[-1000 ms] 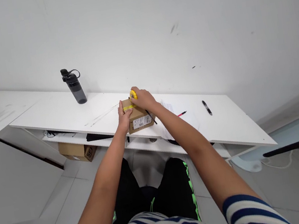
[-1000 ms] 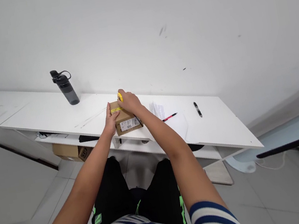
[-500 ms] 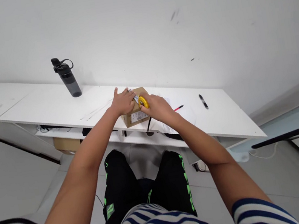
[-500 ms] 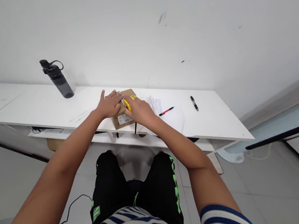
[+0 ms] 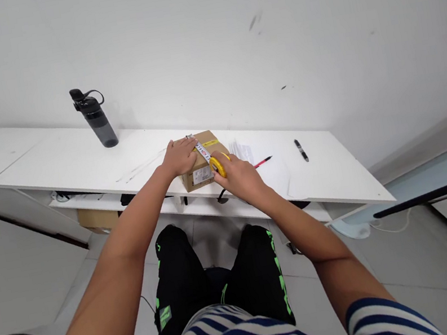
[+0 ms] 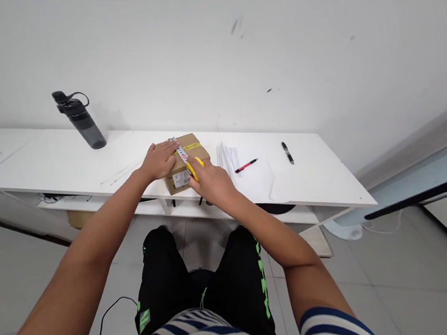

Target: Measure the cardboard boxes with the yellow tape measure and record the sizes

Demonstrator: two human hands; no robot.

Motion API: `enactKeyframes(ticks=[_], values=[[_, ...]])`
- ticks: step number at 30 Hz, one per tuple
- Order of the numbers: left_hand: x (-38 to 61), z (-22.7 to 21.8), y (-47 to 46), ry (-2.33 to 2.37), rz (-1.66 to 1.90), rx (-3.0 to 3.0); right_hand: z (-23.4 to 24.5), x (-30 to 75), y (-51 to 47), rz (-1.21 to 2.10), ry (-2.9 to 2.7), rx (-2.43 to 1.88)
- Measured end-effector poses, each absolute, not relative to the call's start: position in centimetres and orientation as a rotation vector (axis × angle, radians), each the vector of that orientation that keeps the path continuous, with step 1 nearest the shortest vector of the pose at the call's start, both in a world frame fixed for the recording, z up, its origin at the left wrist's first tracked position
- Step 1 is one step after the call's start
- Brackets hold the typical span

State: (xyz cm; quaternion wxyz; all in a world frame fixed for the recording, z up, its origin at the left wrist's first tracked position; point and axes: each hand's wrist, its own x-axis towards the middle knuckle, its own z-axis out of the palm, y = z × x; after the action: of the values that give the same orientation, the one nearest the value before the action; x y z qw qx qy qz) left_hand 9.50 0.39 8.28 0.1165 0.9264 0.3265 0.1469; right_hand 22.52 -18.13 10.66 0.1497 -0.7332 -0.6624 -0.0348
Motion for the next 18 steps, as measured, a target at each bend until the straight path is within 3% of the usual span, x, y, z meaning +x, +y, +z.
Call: enactKeyframes(ticks=[11,18], values=[[9.4,8.1,0.5,0.98,0.404,2.73,10.0,23.7,-13.2,-0.022,-1.766,-1.89],[9.3,7.5,1.2,0.965,0.575,2.589,10.1,23.8,-6.9,0.04,-1.714,-1.85]])
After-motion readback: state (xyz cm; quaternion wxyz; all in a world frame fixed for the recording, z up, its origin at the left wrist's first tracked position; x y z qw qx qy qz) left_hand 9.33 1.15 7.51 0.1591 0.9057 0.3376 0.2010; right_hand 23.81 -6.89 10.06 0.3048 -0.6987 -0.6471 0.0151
